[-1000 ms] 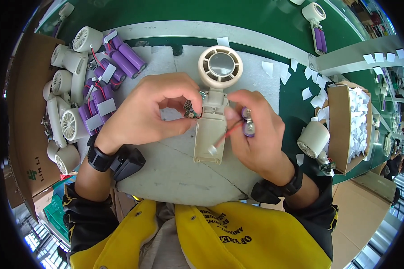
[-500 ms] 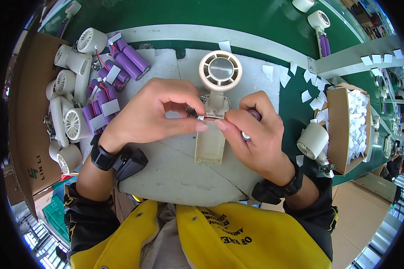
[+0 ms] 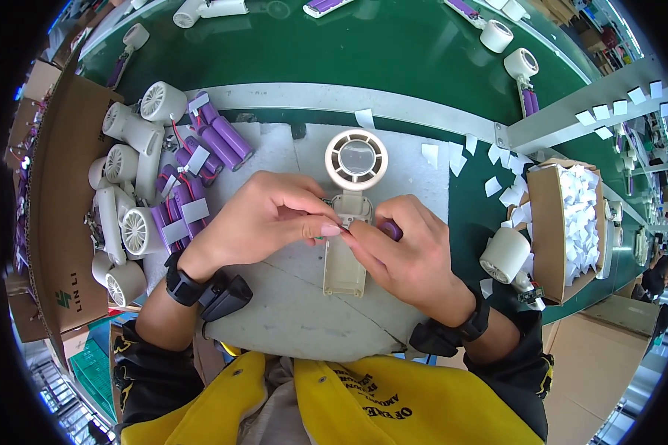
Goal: The person reaches into a box to retrieve batteries, places them on the table, and connects a battery to a circuit board. They then insert the batteries and the circuit board into a white fan housing, repeating the process.
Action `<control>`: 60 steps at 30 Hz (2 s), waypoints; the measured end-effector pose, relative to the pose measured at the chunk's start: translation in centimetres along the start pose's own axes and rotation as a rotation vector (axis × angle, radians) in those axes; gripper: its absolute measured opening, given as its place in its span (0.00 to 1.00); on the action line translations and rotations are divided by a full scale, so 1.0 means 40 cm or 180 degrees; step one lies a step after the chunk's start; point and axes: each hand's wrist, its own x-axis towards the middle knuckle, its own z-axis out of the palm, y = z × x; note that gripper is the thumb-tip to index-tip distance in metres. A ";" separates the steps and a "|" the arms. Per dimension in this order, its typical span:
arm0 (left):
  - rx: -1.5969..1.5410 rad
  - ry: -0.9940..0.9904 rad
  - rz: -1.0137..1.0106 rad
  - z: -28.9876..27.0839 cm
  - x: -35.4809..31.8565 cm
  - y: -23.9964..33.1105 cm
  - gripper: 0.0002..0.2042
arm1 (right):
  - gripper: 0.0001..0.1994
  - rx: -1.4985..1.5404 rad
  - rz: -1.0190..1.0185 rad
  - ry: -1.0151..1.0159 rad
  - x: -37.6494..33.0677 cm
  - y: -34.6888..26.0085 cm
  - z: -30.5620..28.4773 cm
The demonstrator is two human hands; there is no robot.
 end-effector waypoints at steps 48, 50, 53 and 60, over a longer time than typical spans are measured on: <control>-0.0633 0.0234 -0.0169 -0.003 -0.003 0.000 0.14 | 0.07 0.1082 0.0881 -0.0158 0.001 0.000 0.007; -0.0531 0.0285 -0.0163 -0.001 -0.002 0.002 0.14 | 0.07 0.0907 0.0801 -0.0152 0.003 -0.003 0.006; -0.0382 0.0400 0.0047 0.004 0.000 0.006 0.14 | 0.07 0.0740 0.0688 -0.0134 0.003 0.000 0.006; -0.0103 0.0523 0.0334 0.014 0.002 -0.008 0.16 | 0.08 0.0695 0.0686 -0.0313 0.005 0.001 -0.002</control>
